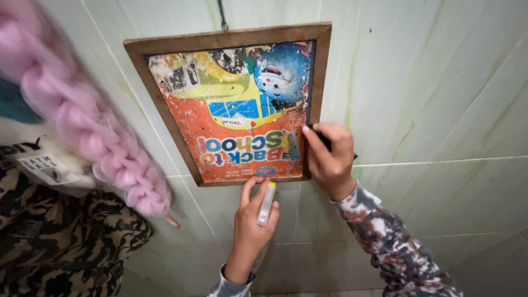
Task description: The person sprays a cleaning solution onto a tiled wall and wipes it with a black cloth. They clean around a framed poster and continue wiping the tiles below, focusing on removing visible stains.
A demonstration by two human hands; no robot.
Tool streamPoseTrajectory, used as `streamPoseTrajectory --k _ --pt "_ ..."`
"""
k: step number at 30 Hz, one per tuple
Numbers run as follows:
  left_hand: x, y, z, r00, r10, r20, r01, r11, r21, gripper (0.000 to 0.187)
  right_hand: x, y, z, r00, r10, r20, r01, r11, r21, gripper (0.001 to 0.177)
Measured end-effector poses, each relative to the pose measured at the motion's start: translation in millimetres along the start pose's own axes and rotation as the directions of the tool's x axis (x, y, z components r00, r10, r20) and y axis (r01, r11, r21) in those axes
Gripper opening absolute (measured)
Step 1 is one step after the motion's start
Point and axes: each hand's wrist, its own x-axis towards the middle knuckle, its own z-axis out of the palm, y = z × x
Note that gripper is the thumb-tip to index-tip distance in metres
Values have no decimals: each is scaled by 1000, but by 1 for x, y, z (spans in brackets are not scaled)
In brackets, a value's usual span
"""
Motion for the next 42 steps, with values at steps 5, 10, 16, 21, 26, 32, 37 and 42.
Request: streamPoseTrajectory --k 5,10,16,21,26,32,37,42 --pt "2 0 1 999 -40 10 40 999 20 50 -22 0 1 998 -61 32 61 998 -8 41" --pt "0 -1 4 1000 -24 -7 24 1000 0 49 -11 5 -2 998 -57 29 57 998 10 42" --pt "-1 -7 5 1000 29 -11 -29 999 17 45 34 11 -1 997 -63 -53 63 998 -4 40" --pt "-2 -8 6 999 29 -24 -29 999 18 45 66 13 6 988 -8 -157 7 1000 -7 34" --pt "-1 -4 6 1000 -2 -12 2 1000 28 46 72 14 11 980 10 -200 -9 1000 5 29" --pt "1 -2 2 1000 -22 -6 22 1000 17 47 43 -1 13 989 -35 -145 19 994 -105 36" --pt "1 -1 2 998 -61 11 61 998 19 46 34 -4 14 991 -43 -126 26 990 -136 38" --pt "0 -3 3 999 -33 -2 33 999 12 47 62 3 17 983 -1 -184 -17 995 -94 41"
